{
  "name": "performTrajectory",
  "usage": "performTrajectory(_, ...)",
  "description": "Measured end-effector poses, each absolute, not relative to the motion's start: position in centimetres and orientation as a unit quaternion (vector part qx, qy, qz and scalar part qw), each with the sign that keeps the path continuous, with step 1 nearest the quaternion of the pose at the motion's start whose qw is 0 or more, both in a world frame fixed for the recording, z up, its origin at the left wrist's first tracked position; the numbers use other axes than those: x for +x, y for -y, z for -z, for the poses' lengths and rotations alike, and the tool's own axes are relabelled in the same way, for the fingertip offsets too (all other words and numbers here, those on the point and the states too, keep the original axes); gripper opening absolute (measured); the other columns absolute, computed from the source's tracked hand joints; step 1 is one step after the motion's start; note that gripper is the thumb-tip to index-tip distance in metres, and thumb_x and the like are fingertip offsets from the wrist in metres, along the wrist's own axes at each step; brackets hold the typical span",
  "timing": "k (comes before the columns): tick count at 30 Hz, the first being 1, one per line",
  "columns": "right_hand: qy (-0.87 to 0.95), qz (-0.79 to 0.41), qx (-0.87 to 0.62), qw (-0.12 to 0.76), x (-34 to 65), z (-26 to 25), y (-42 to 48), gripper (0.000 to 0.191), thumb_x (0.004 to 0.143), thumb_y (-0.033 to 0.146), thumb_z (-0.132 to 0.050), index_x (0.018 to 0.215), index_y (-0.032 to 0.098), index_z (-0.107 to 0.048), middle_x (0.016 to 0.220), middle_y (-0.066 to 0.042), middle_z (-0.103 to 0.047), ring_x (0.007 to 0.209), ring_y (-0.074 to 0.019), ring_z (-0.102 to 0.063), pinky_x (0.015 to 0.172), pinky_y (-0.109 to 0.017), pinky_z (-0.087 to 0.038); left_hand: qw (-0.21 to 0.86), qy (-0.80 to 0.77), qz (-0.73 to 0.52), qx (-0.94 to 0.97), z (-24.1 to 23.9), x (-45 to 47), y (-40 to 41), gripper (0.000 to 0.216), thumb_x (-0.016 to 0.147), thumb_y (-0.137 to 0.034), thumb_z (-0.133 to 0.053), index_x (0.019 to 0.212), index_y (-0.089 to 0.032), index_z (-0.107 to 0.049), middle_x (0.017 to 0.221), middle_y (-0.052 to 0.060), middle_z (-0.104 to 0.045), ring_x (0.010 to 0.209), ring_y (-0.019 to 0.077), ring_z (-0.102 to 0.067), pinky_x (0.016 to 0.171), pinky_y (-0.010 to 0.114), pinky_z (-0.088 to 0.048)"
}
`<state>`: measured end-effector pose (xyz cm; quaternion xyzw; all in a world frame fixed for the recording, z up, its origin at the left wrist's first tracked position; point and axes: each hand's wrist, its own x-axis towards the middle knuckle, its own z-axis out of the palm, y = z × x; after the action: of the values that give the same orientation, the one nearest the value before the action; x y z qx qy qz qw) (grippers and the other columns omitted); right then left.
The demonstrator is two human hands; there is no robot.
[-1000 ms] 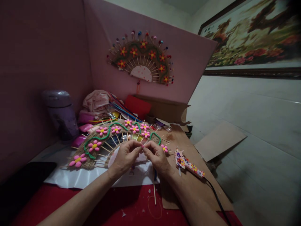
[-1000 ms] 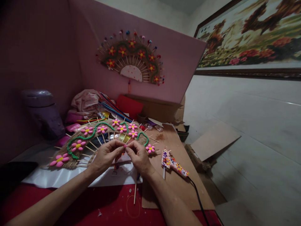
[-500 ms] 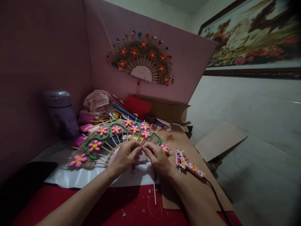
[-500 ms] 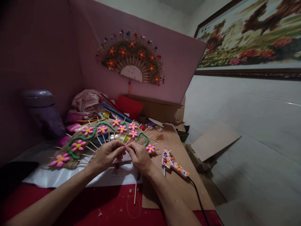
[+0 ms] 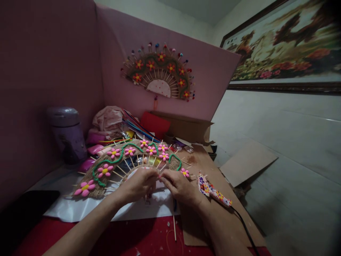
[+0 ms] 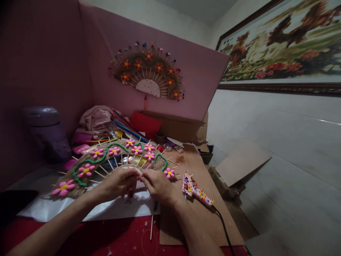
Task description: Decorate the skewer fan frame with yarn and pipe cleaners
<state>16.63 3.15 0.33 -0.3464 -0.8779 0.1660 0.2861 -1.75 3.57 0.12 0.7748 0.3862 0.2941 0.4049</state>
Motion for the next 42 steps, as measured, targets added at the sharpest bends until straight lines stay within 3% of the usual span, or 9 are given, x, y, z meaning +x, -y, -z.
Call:
performTrajectory(11, 0.845, -0.334, -0.310, 0.280, 17.0, -0.2, -3.6, 0.013, 0.084, 0.019, -0.048, 0.071, 0.017, -0.051, 0.062, 0.005, -0.040, 0.057, -0.0072, -0.037, 0.053, -0.019, -0.030, 0.504, -0.367, -0.228, 0.747, -1.0, -2.1, -3.2, 0.024, 0.083, -0.036, -0.045, 0.072, -0.015, -0.051, 0.053, -0.001, -0.059, 0.034, 0.0072, -0.048, 0.034, 0.017, -0.038)
performTrajectory(19, 0.844, -0.273, -0.330, 0.322, 16.1, 0.2, -3.4, 0.014, 0.079, 0.012, -0.046, 0.066, 0.017, -0.045, 0.059, 0.006, -0.038, 0.053, -0.0063, -0.035, 0.051, -0.020, -0.026, 0.472, -0.392, -0.247, 0.750, -0.5, -2.0, -3.4, 0.019, 0.081, -0.030, -0.044, 0.070, -0.016, -0.051, 0.049, -0.002, -0.057, 0.032, 0.0076, -0.045, 0.032, 0.017, -0.035)
performTrajectory(27, 0.830, -0.230, -0.347, 0.371, 15.3, 0.7, -2.8, 0.017, 0.078, 0.012, -0.042, 0.063, 0.019, -0.040, 0.058, 0.006, -0.037, 0.052, -0.0074, -0.034, 0.052, -0.021, -0.026, 0.341, -0.389, -0.314, 0.796, -0.8, -1.4, -2.9, 0.017, 0.075, -0.014, -0.042, 0.060, -0.016, -0.051, 0.048, -0.003, -0.055, 0.041, 0.0071, -0.047, 0.044, 0.018, -0.036)
performTrajectory(32, 0.828, -0.192, -0.372, 0.373, 15.1, 1.1, -3.0, 0.016, 0.079, 0.012, -0.041, 0.065, 0.019, -0.040, 0.061, 0.004, -0.041, 0.054, -0.0090, -0.038, 0.053, -0.022, -0.028, 0.245, -0.410, -0.354, 0.804, -0.5, -1.1, -3.1, 0.019, 0.075, -0.015, -0.046, 0.056, -0.016, -0.052, 0.053, -0.001, -0.054, 0.052, 0.0094, -0.049, 0.053, 0.021, -0.037)
performTrajectory(38, 0.845, -0.166, -0.384, 0.333, 15.9, 0.7, -3.3, 0.017, 0.085, 0.016, -0.041, 0.069, 0.019, -0.047, 0.065, 0.002, -0.049, 0.059, -0.0104, -0.044, 0.055, -0.022, -0.030, 0.421, -0.412, -0.371, 0.718, 0.1, -0.8, -3.3, 0.020, 0.080, -0.032, -0.048, 0.077, -0.016, -0.058, 0.061, 0.000, -0.058, 0.044, 0.0094, -0.052, 0.042, 0.020, -0.040)
performTrajectory(42, 0.849, -0.154, -0.391, 0.320, 15.9, 0.7, -3.2, 0.017, 0.088, 0.018, -0.041, 0.074, 0.018, -0.050, 0.070, 0.000, -0.055, 0.063, -0.0112, -0.049, 0.059, -0.022, -0.032, 0.459, -0.418, -0.363, 0.695, 0.0, -0.8, -3.4, 0.023, 0.078, -0.035, -0.050, 0.078, -0.014, -0.058, 0.064, 0.001, -0.059, 0.045, 0.0103, -0.055, 0.040, 0.021, -0.043)
